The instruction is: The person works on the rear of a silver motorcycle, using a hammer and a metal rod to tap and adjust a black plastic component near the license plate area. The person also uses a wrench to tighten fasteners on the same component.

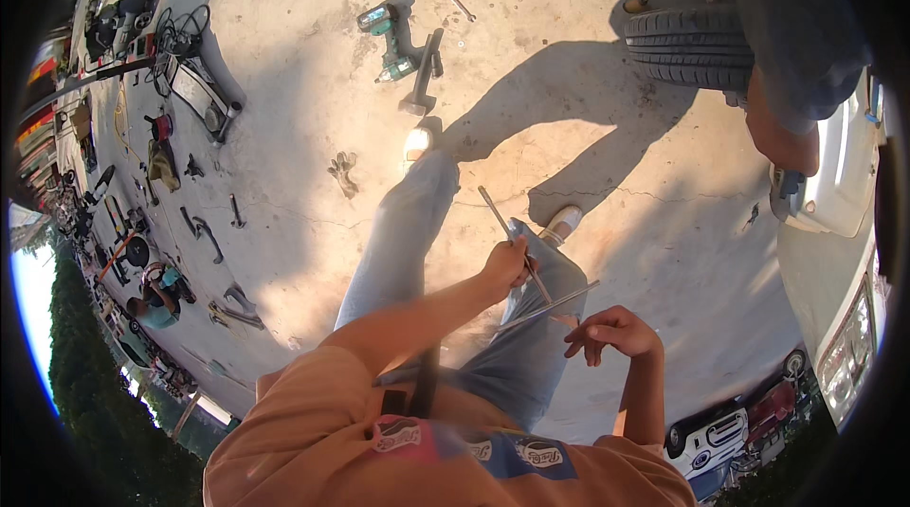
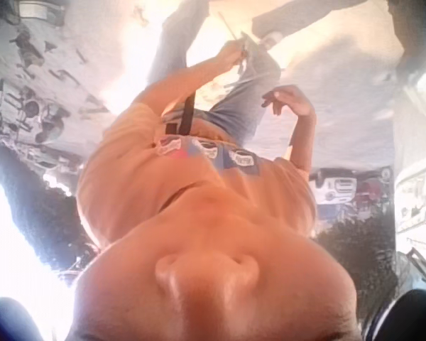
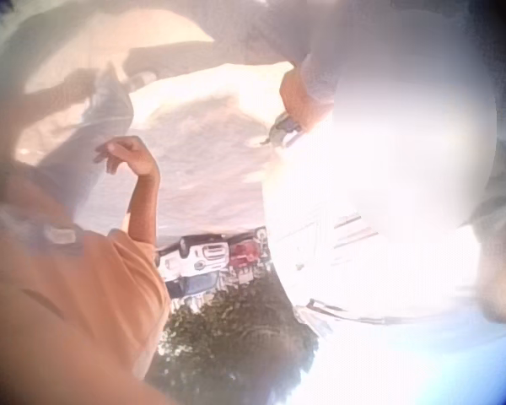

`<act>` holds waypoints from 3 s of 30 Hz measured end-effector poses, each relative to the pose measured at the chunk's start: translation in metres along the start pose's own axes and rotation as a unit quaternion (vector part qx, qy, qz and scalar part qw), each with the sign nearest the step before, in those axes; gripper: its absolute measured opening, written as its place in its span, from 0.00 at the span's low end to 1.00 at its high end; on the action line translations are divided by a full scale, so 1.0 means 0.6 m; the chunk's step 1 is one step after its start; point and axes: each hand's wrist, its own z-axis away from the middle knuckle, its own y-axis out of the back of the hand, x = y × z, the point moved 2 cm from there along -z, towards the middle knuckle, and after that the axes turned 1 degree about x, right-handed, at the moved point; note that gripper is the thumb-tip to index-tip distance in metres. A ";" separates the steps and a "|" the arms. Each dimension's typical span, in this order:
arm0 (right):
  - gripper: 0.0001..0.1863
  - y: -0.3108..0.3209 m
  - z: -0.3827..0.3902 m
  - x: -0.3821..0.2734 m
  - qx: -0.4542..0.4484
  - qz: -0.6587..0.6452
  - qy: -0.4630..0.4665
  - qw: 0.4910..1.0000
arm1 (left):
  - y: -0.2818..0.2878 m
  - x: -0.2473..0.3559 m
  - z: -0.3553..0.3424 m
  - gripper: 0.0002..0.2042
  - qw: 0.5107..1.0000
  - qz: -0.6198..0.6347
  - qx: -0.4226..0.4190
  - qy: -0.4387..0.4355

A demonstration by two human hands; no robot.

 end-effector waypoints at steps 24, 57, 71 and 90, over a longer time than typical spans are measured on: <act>0.14 0.129 -0.966 -0.160 0.212 0.709 0.075 0.669 | 0.323 0.220 -0.063 0.15 0.991 -0.006 0.045 -0.126; 0.31 -0.016 0.179 0.164 0.343 -0.482 0.391 0.705 | -0.558 0.025 0.212 0.18 0.893 -0.244 -0.155 -0.344; 0.14 0.025 0.221 0.019 0.402 -0.582 0.424 0.566 | -0.587 0.070 0.200 0.16 0.922 -0.220 -0.179 -0.264; 0.12 0.114 0.215 0.046 0.300 -0.583 0.434 0.618 | -0.627 0.098 0.145 0.21 0.971 -0.120 -0.203 -0.041</act>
